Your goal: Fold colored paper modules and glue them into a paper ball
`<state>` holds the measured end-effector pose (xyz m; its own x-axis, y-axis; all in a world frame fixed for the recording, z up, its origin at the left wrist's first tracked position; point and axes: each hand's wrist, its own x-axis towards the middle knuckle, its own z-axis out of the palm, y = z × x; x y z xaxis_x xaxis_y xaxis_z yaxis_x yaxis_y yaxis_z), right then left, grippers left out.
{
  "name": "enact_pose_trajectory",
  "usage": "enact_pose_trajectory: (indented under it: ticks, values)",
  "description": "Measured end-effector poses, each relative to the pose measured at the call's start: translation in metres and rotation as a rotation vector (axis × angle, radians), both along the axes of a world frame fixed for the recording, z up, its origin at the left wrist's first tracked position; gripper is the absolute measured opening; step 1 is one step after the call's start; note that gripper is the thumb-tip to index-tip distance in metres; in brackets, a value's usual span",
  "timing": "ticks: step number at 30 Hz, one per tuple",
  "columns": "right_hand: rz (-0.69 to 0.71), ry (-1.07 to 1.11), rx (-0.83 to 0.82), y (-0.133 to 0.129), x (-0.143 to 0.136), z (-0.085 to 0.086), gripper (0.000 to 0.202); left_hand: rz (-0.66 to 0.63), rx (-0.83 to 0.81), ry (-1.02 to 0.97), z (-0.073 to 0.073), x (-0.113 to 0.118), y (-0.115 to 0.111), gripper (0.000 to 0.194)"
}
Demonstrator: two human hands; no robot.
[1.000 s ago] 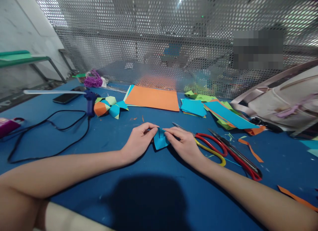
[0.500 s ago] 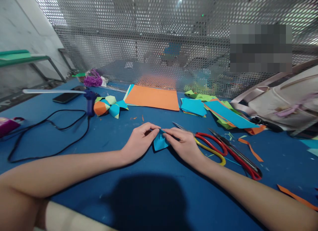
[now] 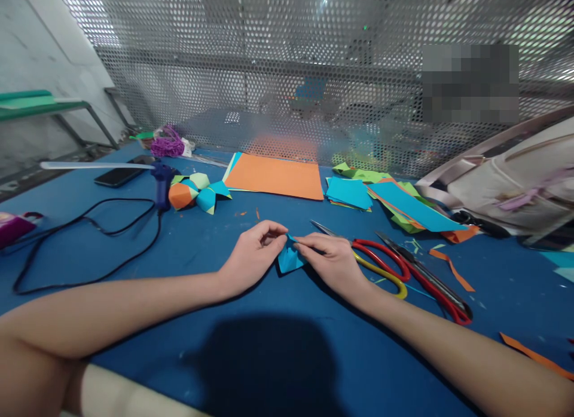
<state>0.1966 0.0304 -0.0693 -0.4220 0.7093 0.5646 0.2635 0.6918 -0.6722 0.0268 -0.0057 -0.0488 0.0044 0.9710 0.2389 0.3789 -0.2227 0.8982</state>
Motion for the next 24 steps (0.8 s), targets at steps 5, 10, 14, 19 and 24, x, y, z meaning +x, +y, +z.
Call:
enact_pose_trajectory:
  ticks: [5,10,14,19,24]
  values:
    - [0.016,-0.004,0.047,-0.0003,-0.0003,0.0004,0.016,-0.022,-0.014,-0.03,0.0003,0.0008,0.0,0.014]
    - [0.016,-0.023,0.052,-0.0005,-0.0002,0.0012,0.016,-0.034,-0.001,-0.008,-0.0011,0.0004,0.0003,0.016]
    - [0.018,-0.02,0.037,-0.0011,-0.0012,0.0023,0.016,-0.027,0.013,-0.001,-0.0021,0.0002,0.0013,0.015]
    - [0.021,-0.026,0.053,-0.0025,-0.0014,0.0043,0.016,-0.029,0.014,-0.004,-0.0021,0.0002,0.0009,0.016]
    - [0.015,-0.035,0.074,-0.0025,-0.0006,0.0044,0.017,-0.035,0.01,0.005,-0.0017,0.001,0.0004,0.015]
